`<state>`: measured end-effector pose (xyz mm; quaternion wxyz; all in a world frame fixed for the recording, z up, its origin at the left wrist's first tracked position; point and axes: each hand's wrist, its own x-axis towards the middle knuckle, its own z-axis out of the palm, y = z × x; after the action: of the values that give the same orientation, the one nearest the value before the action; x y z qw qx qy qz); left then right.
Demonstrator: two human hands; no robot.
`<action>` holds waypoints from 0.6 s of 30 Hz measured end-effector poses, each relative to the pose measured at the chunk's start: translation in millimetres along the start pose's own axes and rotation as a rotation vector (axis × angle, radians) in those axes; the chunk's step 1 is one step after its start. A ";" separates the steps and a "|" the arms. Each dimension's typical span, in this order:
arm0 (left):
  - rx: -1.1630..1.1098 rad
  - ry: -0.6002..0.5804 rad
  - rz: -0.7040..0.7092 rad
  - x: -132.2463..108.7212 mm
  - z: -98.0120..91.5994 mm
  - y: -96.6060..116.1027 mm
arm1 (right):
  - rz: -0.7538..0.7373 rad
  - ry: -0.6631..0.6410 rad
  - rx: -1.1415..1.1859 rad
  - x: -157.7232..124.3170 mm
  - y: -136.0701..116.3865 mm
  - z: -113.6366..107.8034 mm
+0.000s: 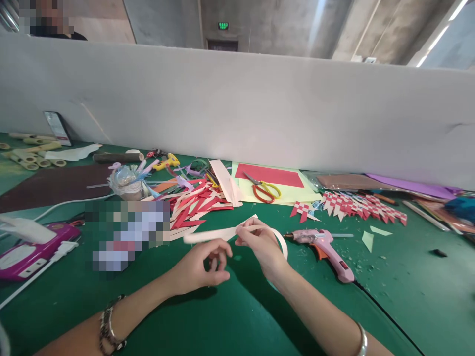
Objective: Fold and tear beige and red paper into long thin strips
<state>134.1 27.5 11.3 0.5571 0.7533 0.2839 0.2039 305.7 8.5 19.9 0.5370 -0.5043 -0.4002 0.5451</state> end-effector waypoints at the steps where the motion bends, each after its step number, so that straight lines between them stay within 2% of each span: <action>1: -0.012 -0.029 -0.009 -0.5 2.6 0.2 | -0.006 0.007 -0.015 -0.4 3.1 1.0; 3: -0.048 -0.033 -0.017 -1.2 8.1 0.2 | -0.030 0.001 -0.040 -1.1 7.2 2.7; 7: -0.200 0.146 -0.111 1.4 12.6 -0.9 | -0.049 -0.017 -0.125 -3.9 9.8 5.0; 10: -0.172 0.236 -0.231 5.4 8.1 0.2 | -0.089 -0.043 -0.198 -6.7 9.3 5.7; 13: -0.131 0.280 -0.214 7.8 2.5 2.9 | -0.142 -0.079 -0.265 -9.3 7.1 3.5; 15: -0.116 0.296 -0.182 7.9 0.0 4.1 | -0.141 -0.149 -0.291 -11.5 3.5 -1.3; 18: -0.078 0.315 -0.169 7.1 -2.9 5.2 | -0.076 -0.337 -0.319 -17.4 -6.1 -13.8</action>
<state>138.7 33.2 17.1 0.5498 0.6632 0.4219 0.2826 318.8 -9.5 25.6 0.3962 -0.4695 -0.5839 0.5307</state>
